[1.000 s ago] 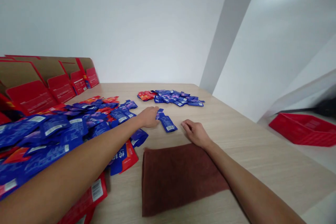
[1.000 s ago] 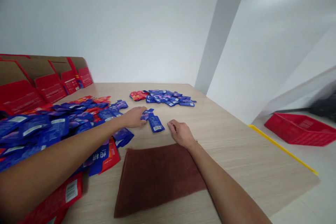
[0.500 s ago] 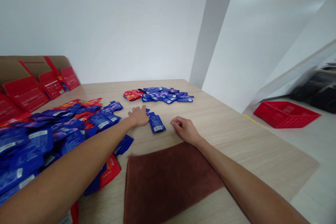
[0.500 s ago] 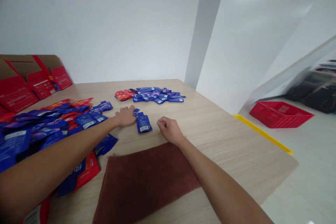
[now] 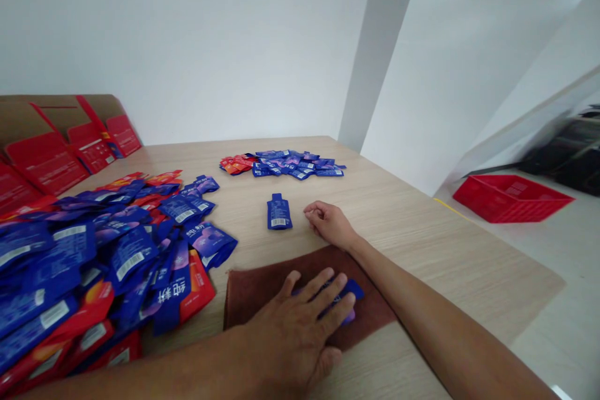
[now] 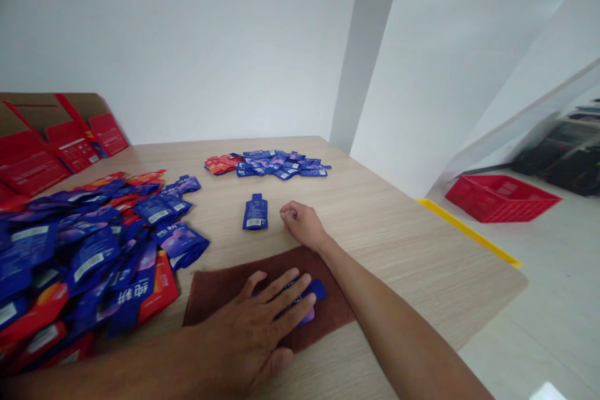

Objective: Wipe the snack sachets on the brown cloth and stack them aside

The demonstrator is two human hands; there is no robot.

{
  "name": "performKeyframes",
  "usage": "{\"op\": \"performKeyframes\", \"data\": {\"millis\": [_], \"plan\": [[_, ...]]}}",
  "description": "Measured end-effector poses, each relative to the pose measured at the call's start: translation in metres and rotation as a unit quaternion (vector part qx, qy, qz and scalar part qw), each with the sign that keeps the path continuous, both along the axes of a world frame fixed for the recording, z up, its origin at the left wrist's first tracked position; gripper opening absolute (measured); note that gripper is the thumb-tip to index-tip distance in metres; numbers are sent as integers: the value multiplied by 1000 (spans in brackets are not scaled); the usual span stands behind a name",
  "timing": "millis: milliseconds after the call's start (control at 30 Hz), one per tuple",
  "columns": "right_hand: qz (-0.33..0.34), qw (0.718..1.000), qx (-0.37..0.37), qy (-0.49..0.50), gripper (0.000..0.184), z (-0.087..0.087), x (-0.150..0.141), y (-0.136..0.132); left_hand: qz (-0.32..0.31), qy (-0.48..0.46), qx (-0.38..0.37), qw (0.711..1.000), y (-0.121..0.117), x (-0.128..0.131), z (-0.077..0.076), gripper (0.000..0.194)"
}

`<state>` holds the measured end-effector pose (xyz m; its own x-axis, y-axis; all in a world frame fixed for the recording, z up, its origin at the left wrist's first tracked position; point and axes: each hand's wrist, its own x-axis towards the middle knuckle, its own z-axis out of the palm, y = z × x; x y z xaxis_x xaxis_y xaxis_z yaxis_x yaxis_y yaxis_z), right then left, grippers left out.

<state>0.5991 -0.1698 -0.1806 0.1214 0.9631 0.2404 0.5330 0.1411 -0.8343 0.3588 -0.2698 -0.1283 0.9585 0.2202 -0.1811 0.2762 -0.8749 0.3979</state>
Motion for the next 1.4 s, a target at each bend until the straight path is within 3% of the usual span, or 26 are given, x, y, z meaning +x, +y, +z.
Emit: {"op": "performKeyframes", "data": {"millis": [100,200,433,567,667,733,800,867,967,1100,1267,1333,1400], "plan": [[0,1000,2,-11,17,-1,1,-1,-19,-37,24,999,14,-10,-4,59],[0,1000,3,-24,16,-3,2,0,-17,0,59,998,36,-21,0,61],[-1,997,9,-74,14,-4,4,3,108,28,90,990,76,-39,-3,65],[2,994,15,-107,26,-5,3,5,163,-86,47,982,71,-35,21,72],[5,992,19,-125,28,-6,3,5,234,-212,-41,948,54,-22,40,44],[5,991,21,-133,28,-6,3,5,226,-222,-142,938,46,-14,40,34],[6,990,23,-137,28,-6,3,4,220,-193,-164,942,43,-8,29,33],[9,990,24,-140,29,-6,4,4,202,-155,-53,966,43,-4,14,40],[12,990,25,-141,28,-6,4,4,107,-79,115,984,39,-1,-5,56],[9,989,31,-142,18,-4,3,4,2,-50,114,992,18,-3,-15,71],[7,988,40,-147,15,-2,1,2,-19,-54,88,994,-7,-15,-15,80],[8,988,43,-150,17,-1,1,1,-33,-64,108,992,-12,-22,-22,82],[9,987,45,-154,18,0,0,0,-64,-95,146,983,-15,-30,-34,71]]}}
